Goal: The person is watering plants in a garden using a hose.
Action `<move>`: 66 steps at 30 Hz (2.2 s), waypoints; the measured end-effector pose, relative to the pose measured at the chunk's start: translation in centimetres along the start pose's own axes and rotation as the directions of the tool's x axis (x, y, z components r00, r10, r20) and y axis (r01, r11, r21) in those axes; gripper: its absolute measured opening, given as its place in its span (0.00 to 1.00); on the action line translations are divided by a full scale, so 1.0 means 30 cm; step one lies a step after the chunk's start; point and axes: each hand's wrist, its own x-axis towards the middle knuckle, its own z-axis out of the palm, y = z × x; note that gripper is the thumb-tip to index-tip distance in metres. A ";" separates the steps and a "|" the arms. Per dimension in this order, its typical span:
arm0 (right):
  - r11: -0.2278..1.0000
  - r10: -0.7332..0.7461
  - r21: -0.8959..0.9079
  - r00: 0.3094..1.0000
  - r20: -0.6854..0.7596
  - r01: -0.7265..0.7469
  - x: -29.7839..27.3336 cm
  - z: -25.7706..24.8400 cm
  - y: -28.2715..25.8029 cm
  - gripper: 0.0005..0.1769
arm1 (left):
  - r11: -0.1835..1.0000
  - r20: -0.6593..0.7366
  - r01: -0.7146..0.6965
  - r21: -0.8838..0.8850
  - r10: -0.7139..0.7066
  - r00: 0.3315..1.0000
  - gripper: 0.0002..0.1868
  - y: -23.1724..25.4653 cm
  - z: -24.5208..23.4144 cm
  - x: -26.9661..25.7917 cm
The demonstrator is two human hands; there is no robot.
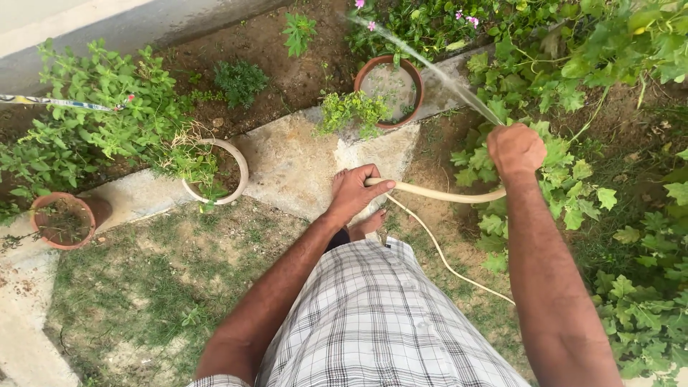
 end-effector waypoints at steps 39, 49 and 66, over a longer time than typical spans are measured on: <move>0.998 -0.006 -0.055 0.978 -0.209 -0.006 -0.033 -0.256 -0.130 0.21 | 0.977 0.145 0.022 -0.211 0.009 0.989 0.19 -0.027 0.004 -0.010; 0.963 -0.118 -0.261 0.971 -0.209 0.061 -0.034 -0.343 -0.207 0.23 | 0.912 0.070 -0.077 -0.403 0.115 0.991 0.21 -0.105 0.054 0.035; 0.255 -0.214 0.478 0.432 0.876 -0.841 -0.247 0.573 -0.356 0.14 | 0.809 -0.343 -0.139 -0.571 -0.081 0.936 0.13 -0.302 -0.196 -0.309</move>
